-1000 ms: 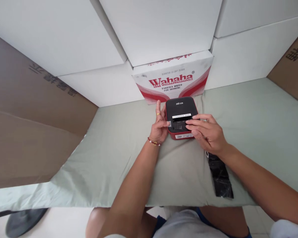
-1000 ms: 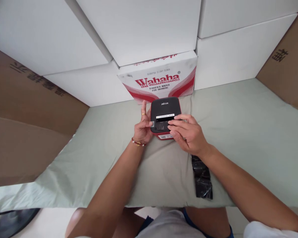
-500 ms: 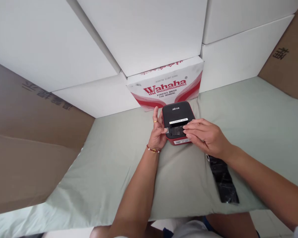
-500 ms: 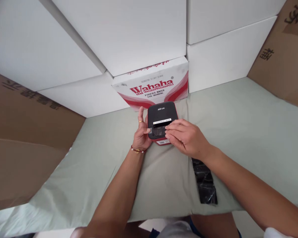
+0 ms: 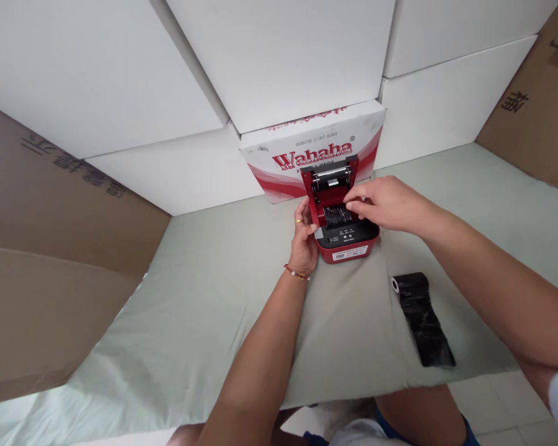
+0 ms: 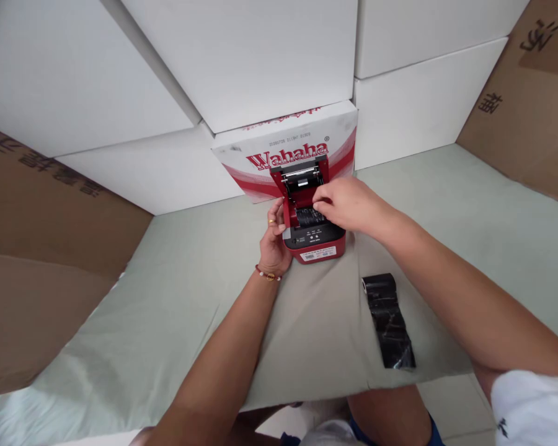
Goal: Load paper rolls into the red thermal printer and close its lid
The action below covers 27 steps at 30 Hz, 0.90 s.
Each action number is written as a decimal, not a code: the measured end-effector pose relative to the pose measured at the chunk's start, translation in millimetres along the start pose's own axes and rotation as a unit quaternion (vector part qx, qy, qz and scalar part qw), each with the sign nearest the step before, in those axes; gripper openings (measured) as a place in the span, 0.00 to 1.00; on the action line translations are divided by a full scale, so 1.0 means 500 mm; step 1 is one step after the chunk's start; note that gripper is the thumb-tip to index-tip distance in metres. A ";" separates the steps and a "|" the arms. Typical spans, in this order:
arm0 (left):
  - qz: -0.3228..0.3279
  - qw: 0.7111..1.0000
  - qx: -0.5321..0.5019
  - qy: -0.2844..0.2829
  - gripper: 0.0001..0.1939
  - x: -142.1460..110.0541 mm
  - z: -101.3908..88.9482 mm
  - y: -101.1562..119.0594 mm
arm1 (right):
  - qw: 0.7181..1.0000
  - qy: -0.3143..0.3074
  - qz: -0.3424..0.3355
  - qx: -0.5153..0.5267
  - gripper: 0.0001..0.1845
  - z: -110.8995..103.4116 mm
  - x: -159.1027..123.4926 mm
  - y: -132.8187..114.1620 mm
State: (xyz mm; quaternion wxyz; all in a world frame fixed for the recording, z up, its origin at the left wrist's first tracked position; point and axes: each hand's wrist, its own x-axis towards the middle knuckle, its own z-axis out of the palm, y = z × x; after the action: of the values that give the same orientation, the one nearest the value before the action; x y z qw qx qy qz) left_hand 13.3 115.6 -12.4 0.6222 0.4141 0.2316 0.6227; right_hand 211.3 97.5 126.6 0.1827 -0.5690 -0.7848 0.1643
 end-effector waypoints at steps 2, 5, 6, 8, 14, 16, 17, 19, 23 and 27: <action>0.000 1.000 0.004 0.004 0.32 0.001 0.000 0.000 | 0.996 -0.072 0.020 -0.050 0.17 -0.007 0.047 -0.015; 0.002 1.000 0.005 0.006 0.32 0.001 0.000 0.001 | 0.988 -0.137 0.070 -0.024 0.21 -0.005 0.091 -0.029; 0.001 1.000 0.003 0.008 0.32 0.001 0.000 0.001 | 0.986 -0.140 0.085 -0.005 0.21 -0.003 0.097 -0.030; -0.005 1.000 -0.002 0.014 0.32 0.003 0.001 0.001 | 0.989 -0.120 0.086 -0.007 0.21 0.000 0.102 -0.026; -0.015 1.000 0.002 0.022 0.32 0.005 0.003 0.004 | 0.970 -0.152 -0.036 -0.188 0.26 0.009 0.100 0.002; -0.014 1.000 0.001 0.020 0.32 0.004 0.004 0.006 | 0.963 -0.188 -0.070 -0.178 0.34 0.004 0.104 0.009; -0.014 1.000 0.000 0.019 0.32 0.003 0.005 0.007 | 0.961 -0.201 -0.081 -0.171 0.36 0.001 0.106 0.012; -0.016 1.000 -0.002 0.019 0.32 0.002 0.007 0.009 | 0.957 -0.223 -0.087 -0.166 0.34 -0.005 0.113 0.016; -0.020 0.999 -0.017 0.021 0.32 0.003 0.008 0.008 | 0.952 -0.200 -0.060 -0.224 0.26 0.009 0.124 0.012; -0.013 1.000 -0.010 0.013 0.32 0.007 0.005 0.004 | 0.946 -0.136 -0.052 -0.290 0.17 0.046 0.126 -0.002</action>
State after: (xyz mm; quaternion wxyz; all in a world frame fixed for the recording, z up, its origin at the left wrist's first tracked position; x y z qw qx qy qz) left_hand 14.6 118.0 -8.6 0.6317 0.3964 0.2385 0.6220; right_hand 181.6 156.1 113.3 -0.0909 -0.5280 -0.8443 -0.0045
